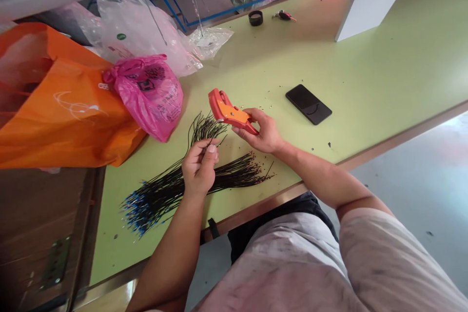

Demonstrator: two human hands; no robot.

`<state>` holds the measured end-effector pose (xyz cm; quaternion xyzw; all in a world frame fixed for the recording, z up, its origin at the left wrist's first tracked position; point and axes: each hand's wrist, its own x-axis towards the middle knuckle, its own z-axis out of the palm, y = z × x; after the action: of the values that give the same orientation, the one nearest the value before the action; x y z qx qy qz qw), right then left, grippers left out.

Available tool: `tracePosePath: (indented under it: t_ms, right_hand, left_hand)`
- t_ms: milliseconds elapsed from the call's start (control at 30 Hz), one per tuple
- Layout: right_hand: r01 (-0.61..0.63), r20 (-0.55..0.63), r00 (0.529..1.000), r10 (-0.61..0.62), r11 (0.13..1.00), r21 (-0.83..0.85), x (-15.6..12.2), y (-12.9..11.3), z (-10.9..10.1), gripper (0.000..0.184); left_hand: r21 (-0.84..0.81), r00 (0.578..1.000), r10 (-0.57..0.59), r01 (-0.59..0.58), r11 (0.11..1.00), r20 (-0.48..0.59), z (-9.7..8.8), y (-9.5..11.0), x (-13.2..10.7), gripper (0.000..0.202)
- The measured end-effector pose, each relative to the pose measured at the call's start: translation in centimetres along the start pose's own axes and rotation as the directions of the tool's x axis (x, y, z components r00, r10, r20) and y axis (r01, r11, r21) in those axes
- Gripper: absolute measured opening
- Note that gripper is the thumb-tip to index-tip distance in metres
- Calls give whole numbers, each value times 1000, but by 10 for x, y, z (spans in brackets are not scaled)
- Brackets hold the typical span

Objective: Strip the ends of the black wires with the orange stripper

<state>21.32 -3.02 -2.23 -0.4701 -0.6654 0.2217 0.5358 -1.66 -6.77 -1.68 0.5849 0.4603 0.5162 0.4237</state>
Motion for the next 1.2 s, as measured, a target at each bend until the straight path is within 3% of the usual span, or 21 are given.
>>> tracePosePath:
  t_ms: [133, 333, 467, 533, 600, 700, 867, 1200]
  right_hand:
    - [-3, -19, 1000, 3, 1000, -2, 1, 8, -3, 53]
    - [56, 61, 997, -55, 998, -30, -1, 12, 2, 59]
    - [-97, 274, 960, 47, 980, 172, 10, -8, 9, 49]
    - [-197, 438, 899, 28, 918, 345, 18, -20, 14, 43]
    - [-229, 502, 864, -24, 871, 436, 24, -28, 21, 38]
    - [-215, 474, 880, -36, 859, 464, 25, -32, 32, 36]
    - [-243, 385, 921, 65, 867, 435, 13, -26, 46, 43]
    - [-211, 383, 923, 33, 877, 431, 18, -27, 36, 41]
  left_hand:
    - [-124, 997, -70, 66, 990, -29, 3, 5, 3, 40]
    - [-235, 988, -133, 113, 965, -73, 2, 8, 8, 39]
    - [-323, 984, -175, 151, 934, -45, 3, 10, 11, 42]
    - [-374, 979, -202, 180, 910, -19, 5, 11, 13, 46]
    - [-411, 976, -216, 197, 890, 0, 7, 12, 14, 49]
    - [-441, 978, -208, 185, 878, -3, 8, 11, 17, 51]
    - [-464, 978, -210, 196, 864, 22, 9, 7, 17, 54]
    - [-448, 970, -242, 229, 864, 31, 8, 5, 16, 49]
